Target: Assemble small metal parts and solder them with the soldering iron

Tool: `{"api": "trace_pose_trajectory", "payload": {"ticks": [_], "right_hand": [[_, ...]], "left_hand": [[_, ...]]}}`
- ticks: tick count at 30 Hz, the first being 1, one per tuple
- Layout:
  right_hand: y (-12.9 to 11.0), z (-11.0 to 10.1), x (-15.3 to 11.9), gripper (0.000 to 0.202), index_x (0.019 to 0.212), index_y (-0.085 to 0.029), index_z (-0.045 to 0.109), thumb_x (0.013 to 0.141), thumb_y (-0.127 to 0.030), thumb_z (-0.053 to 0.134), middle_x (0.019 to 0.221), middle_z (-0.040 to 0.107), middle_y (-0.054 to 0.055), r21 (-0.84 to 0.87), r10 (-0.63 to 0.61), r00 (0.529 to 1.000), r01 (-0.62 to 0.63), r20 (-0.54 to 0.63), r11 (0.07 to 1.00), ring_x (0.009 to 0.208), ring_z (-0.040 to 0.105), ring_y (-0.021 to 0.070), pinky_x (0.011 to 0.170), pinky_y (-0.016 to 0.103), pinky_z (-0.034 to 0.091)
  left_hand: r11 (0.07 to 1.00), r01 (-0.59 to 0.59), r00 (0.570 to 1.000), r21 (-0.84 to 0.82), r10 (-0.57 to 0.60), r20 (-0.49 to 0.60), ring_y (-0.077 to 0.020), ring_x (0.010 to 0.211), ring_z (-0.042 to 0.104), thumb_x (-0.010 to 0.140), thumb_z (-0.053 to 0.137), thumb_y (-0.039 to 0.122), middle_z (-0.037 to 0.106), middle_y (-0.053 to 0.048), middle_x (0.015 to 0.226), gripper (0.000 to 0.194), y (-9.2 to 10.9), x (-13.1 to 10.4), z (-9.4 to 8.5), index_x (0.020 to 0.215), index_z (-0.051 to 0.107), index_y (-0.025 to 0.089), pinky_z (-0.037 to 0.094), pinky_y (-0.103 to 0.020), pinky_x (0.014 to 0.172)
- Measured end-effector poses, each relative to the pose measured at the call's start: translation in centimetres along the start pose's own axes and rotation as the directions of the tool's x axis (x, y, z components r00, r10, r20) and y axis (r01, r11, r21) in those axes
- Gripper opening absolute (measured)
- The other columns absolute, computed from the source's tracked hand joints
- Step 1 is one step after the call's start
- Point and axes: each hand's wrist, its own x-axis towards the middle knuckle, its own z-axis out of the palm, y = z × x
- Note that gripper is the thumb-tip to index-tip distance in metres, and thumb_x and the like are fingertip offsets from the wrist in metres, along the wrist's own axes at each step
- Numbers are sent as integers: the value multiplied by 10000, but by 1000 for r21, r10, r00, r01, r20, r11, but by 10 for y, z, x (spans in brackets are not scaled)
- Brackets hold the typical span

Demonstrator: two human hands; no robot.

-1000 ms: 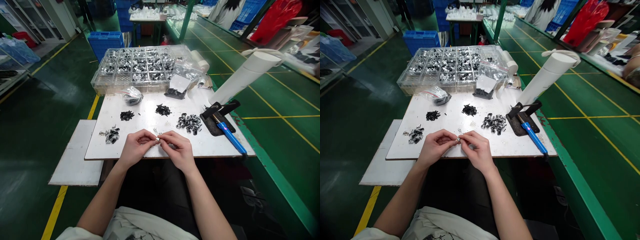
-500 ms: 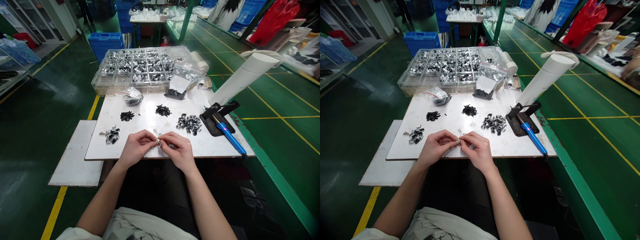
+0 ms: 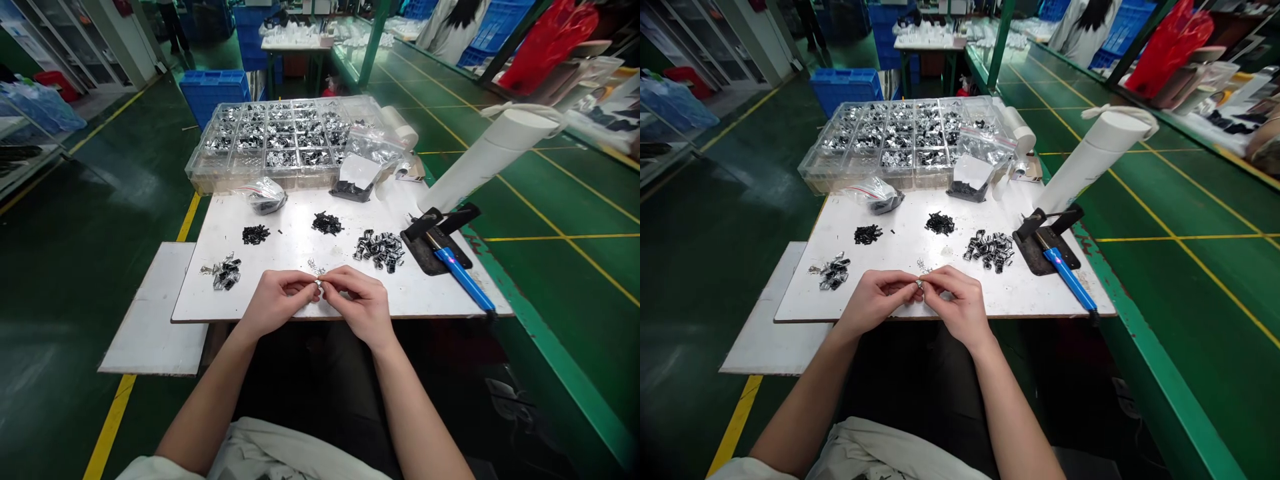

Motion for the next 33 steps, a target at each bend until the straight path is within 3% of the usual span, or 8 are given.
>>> {"api": "trace_pose_trajectory", "payload": {"ticks": [9,19,25,33], "right_hand": [[1,-1,-1,184,995,-239,792,898,-149,665,863,687,27,-15,-17,999,18,41,1000,679,607,108,504,217,437],[0,-3,-1,194,999,-257,791,899,-144,670,874,683,21,37,9,1000,-10,23,999,708,613,112,526,230,434],[0,-4,-1,190,992,-256,791,901,-147,667,879,682,23,37,23,999,-24,37,999,715,625,116,528,234,440],[2,-3,-3,210,1015,-244,788,904,-134,648,876,684,26,-23,-55,997,57,54,998,678,604,102,491,212,438]], "left_hand": [[999,-43,999,-10,43,-18,-184,718,751,831,688,146,781,-54,758,142,2,-3,-2,887,816,123,614,-248,700],[999,-36,999,-30,36,8,-202,727,765,852,711,212,799,-90,813,151,1,-4,0,916,809,117,636,-278,708],[995,-84,996,47,83,13,-195,700,750,874,685,216,783,-88,782,156,3,-4,0,903,800,115,622,-277,680],[983,-126,992,132,127,-1,-176,671,717,850,654,162,758,-67,724,145,6,-5,-1,826,791,123,581,-254,646]]}}
